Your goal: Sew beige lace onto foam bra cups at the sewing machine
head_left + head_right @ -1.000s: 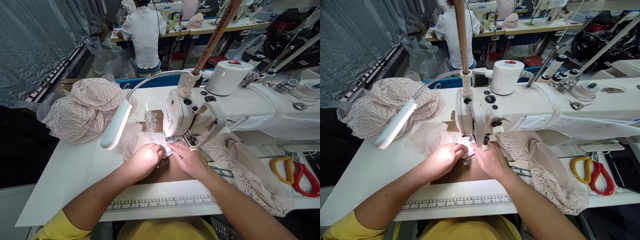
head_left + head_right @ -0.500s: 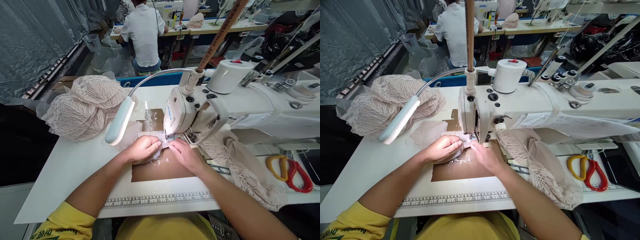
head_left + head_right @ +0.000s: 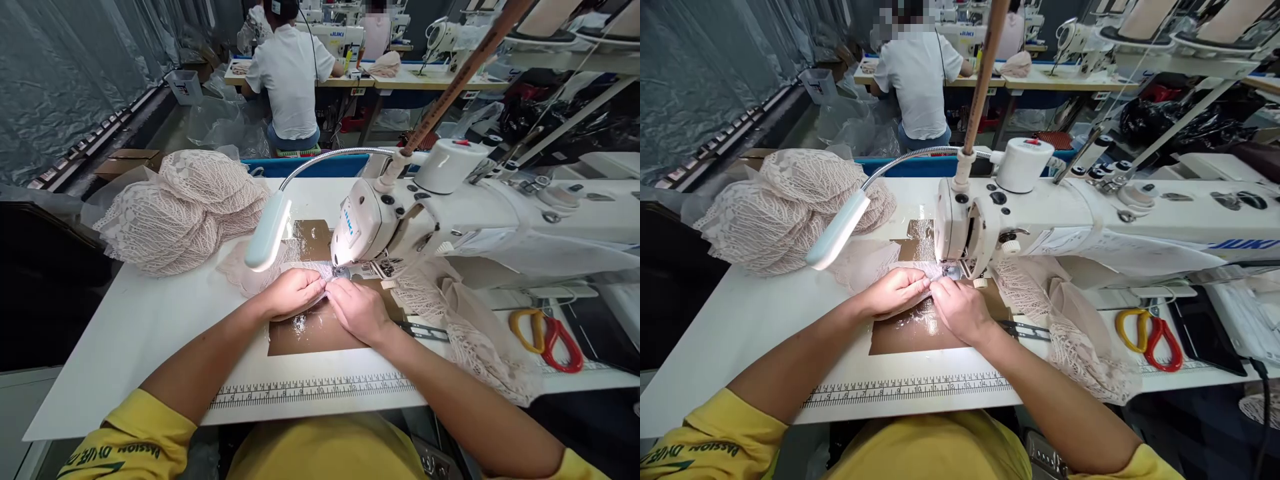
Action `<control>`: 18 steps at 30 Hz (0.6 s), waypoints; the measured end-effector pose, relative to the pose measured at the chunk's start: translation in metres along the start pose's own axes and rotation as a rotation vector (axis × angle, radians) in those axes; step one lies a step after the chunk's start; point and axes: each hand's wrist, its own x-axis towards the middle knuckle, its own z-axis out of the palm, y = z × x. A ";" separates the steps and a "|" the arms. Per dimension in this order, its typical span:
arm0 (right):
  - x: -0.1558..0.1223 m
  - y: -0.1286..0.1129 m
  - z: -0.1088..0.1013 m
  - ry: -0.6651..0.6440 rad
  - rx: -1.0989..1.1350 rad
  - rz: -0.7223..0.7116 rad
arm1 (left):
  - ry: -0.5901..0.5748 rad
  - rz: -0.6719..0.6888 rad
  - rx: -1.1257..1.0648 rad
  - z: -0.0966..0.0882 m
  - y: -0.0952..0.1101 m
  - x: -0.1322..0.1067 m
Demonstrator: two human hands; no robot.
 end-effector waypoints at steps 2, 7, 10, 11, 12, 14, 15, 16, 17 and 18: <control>0.001 0.003 -0.004 0.013 0.124 0.051 | -0.002 0.013 0.054 0.000 0.000 -0.001; -0.009 0.005 -0.028 -0.069 0.371 0.080 | -0.073 0.174 0.229 -0.004 0.007 -0.006; -0.024 0.001 -0.042 -0.297 0.379 0.047 | -0.086 0.239 0.462 -0.007 0.010 -0.009; -0.031 0.000 -0.046 -0.359 0.377 0.030 | -0.088 0.241 0.536 -0.008 0.011 -0.009; -0.037 0.000 -0.049 -0.406 0.379 0.013 | -0.093 0.240 0.596 -0.009 0.012 -0.010; -0.047 0.001 -0.054 -0.441 0.409 -0.008 | -0.099 0.239 0.674 -0.008 0.013 -0.011; -0.051 0.003 -0.055 -0.439 0.436 -0.003 | -0.099 0.241 0.691 -0.008 0.013 -0.011; -0.053 0.005 -0.055 -0.424 0.460 0.016 | -0.098 0.248 0.695 -0.007 0.013 -0.012; -0.054 0.007 -0.054 -0.397 0.470 0.047 | -0.096 0.259 0.691 -0.005 0.013 -0.012; -0.053 0.008 -0.053 -0.365 0.459 0.083 | -0.093 0.271 0.682 -0.004 0.013 -0.012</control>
